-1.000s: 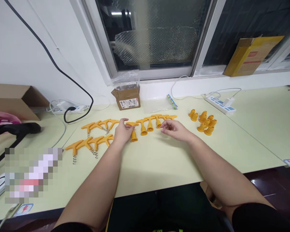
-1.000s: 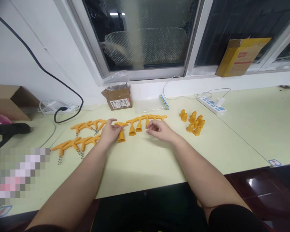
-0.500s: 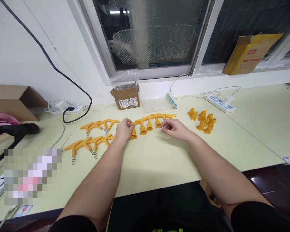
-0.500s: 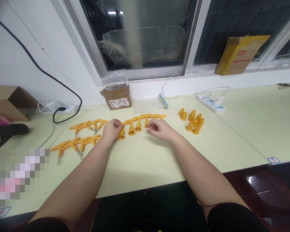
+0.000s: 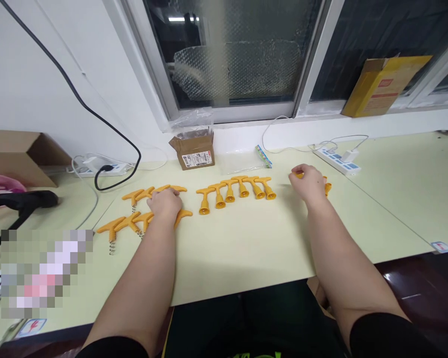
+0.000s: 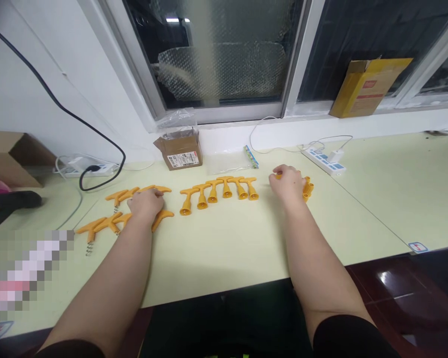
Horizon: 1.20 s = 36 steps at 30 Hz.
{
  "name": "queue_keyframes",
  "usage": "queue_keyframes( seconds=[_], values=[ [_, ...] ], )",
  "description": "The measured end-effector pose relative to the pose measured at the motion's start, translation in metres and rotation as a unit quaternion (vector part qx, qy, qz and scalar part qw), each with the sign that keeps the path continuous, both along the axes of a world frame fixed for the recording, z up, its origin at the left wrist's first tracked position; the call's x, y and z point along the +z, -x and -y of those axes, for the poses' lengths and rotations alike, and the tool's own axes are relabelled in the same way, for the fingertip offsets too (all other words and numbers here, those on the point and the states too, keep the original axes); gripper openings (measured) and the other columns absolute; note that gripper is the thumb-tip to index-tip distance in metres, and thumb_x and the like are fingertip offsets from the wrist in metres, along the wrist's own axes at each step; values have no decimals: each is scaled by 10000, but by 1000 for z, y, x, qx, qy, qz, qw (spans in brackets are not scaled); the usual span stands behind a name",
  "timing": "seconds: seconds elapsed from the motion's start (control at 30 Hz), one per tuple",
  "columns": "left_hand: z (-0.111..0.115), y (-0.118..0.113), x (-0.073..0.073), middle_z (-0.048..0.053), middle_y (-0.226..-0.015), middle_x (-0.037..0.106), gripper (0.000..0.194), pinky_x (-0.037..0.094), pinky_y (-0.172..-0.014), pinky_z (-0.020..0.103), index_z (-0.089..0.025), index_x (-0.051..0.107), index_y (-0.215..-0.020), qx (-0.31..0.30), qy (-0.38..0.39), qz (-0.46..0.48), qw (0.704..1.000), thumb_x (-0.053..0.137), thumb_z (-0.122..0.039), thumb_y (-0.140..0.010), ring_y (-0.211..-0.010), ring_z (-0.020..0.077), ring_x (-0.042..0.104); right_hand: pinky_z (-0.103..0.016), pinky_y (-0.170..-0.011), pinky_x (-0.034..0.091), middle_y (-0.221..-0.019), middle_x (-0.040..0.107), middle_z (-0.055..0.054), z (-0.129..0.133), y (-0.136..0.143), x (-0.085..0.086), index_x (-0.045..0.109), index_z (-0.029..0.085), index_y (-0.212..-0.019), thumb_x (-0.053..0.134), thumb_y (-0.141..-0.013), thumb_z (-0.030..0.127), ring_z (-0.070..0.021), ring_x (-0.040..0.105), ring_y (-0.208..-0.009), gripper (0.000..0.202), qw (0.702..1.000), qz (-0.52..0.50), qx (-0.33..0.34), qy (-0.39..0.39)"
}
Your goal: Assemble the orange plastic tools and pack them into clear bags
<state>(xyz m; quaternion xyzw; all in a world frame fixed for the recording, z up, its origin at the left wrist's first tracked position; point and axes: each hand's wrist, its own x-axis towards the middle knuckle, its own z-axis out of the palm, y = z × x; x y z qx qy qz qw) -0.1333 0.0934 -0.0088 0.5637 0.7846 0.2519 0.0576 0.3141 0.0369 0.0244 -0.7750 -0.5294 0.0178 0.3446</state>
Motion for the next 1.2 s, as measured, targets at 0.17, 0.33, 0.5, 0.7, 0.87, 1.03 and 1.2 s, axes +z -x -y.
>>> queue_keyframes(
  seconds=[0.17, 0.33, 0.5, 0.7, 0.87, 1.03, 1.2],
  values=[
    [2, -9, 4, 164, -796, 691, 28, 293, -1032, 697, -244, 708, -689, -5, -3, -31, 999, 730, -226, -685, -1150, 483, 544, -571, -973, 357, -1148, 675, -153, -5, -30, -4, 740, 246, -1074, 661, -733, 312, -402, 517, -1187, 356, 986, 34, -96, 131],
    [16, -15, 17, 121, -984, 736, 164, 424, -989, 530, -239, 675, -990, -22, -101, -12, 995, 595, -270, -851, -1018, 356, 658, -565, -971, 319, -874, 678, -108, -9, -41, 0, 716, 242, -1063, 653, -745, 270, -353, 570, -1092, 325, 971, 0, -92, 220],
    [39, -35, 34, 70, -1129, 702, 554, 517, -841, 335, -252, 440, -1325, -83, -259, 151, 951, 671, -233, -822, -898, 208, 688, -574, -952, 339, -977, 699, -133, -14, -40, -7, 696, 236, -1123, 655, -755, 367, -381, 533, -1125, 392, 979, 40, -89, 181],
    [54, -62, 42, 22, -965, 712, 502, 563, -772, 267, -256, 501, -1258, -173, -268, 377, 870, 705, -227, -800, -854, 164, 708, -563, -942, 331, -1109, 696, -151, -23, -36, -17, 729, 261, -1154, 614, -782, 336, -397, 454, -1196, 397, 981, 86, -73, 155],
    [47, -62, 38, -1, -822, 683, 399, 478, -516, 211, -226, 576, -1179, -134, -200, 416, 877, 712, -308, -813, -620, 129, 660, -548, -960, 312, -982, 711, -113, -27, -37, -19, 695, 266, -1110, 630, -765, 257, -372, 469, -1189, 351, 981, 63, -80, 167],
    [44, -67, 38, -7, -759, 680, 336, 447, -479, 184, -199, 567, -1119, -107, -144, 605, 775, 700, -304, -829, -499, 84, 601, -552, -979, 324, -949, 710, -97, -23, -34, -16, 676, 254, -979, 646, -723, 247, -359, 499, -1156, 258, 987, 51, -83, 126],
    [50, -82, 36, 63, -921, 727, 348, 614, -717, 288, -199, 577, -1101, -134, -68, 682, 715, 720, -187, -785, -751, 167, 749, -393, -861, 479, -1031, 709, -80, -8, -4, -9, 641, 224, -982, 611, -749, 296, -257, 619, -947, 245, 991, -65, 82, -81]
  ],
)
